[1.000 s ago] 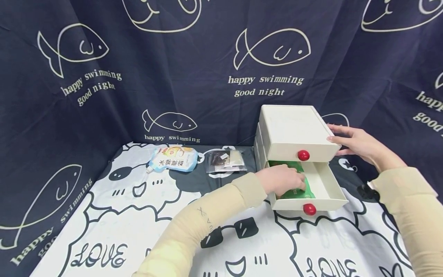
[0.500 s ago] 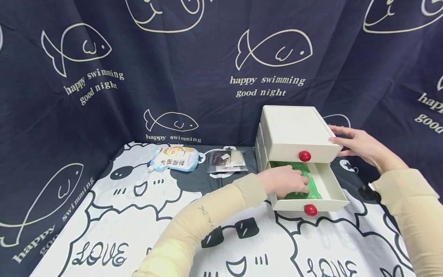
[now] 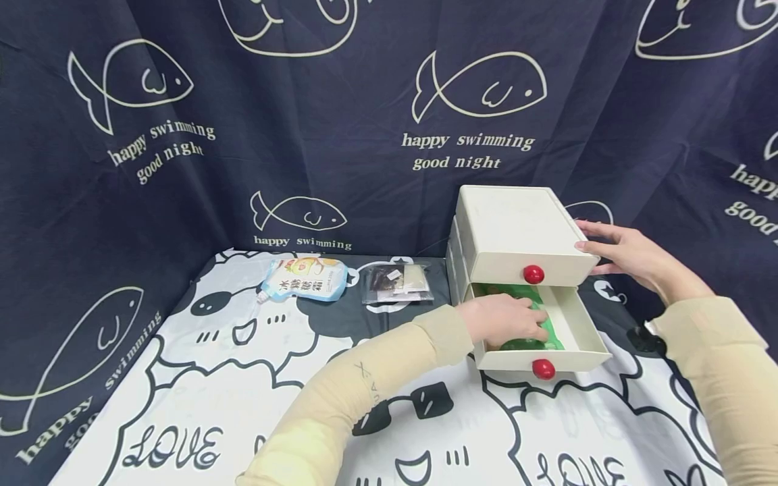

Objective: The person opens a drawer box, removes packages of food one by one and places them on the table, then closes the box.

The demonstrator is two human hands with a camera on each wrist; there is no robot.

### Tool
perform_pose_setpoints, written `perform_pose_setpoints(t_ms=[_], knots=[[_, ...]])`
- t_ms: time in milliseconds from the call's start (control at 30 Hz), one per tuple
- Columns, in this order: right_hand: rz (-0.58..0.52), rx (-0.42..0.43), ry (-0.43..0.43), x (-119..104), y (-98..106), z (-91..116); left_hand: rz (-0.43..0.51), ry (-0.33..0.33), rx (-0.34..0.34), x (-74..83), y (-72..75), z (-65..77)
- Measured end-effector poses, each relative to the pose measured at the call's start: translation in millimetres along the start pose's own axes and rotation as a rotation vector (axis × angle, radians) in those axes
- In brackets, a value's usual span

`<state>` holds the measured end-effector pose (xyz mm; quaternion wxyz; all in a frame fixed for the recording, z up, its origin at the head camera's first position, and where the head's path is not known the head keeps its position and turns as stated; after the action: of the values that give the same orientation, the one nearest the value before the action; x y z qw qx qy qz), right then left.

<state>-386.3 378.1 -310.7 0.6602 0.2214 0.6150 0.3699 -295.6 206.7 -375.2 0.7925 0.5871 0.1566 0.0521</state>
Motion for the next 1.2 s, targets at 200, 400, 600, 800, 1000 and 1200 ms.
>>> perform_pose_setpoints(t_ms=[200, 400, 600, 800, 1000, 1200], knots=[[0.010, -0.002, -0.006, 2.4, 0.5, -2.3, -0.034, -0.013, 0.011, 0.6, -4.1, -2.8], [0.007, -0.008, -0.015, 4.3, -0.5, -2.5, -0.002, 0.007, 0.014, -0.6, -7.8, -5.8], [-0.006, -0.007, -0.012, 5.4, -1.4, -1.4, 0.010, -0.002, 0.008, -1.3, -9.3, -7.7], [-0.005, 0.004, -0.007, 5.2, -0.1, -0.3, -0.108, -0.083, 0.038, 4.2, -6.0, -7.9], [0.011, 0.005, -0.012, 5.6, 0.1, -0.9, -0.146, -0.098, 0.098, 4.0, -4.9, -6.6], [0.009, 0.004, 0.003, 2.4, -0.1, -1.8, -0.119, -0.073, 0.105, 1.3, -5.7, -6.2]])
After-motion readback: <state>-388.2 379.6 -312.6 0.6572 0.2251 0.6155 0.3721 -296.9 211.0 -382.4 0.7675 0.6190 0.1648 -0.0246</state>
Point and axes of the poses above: each hand's wrist, its own z-axis away from the middle knuckle, its own y-axis out of the back of the hand, x = y × z, the point moved 7 cm from there along -z, towards the middle knuckle, and after that the axes turned 12 degrees about z, right-handed, at the moved point
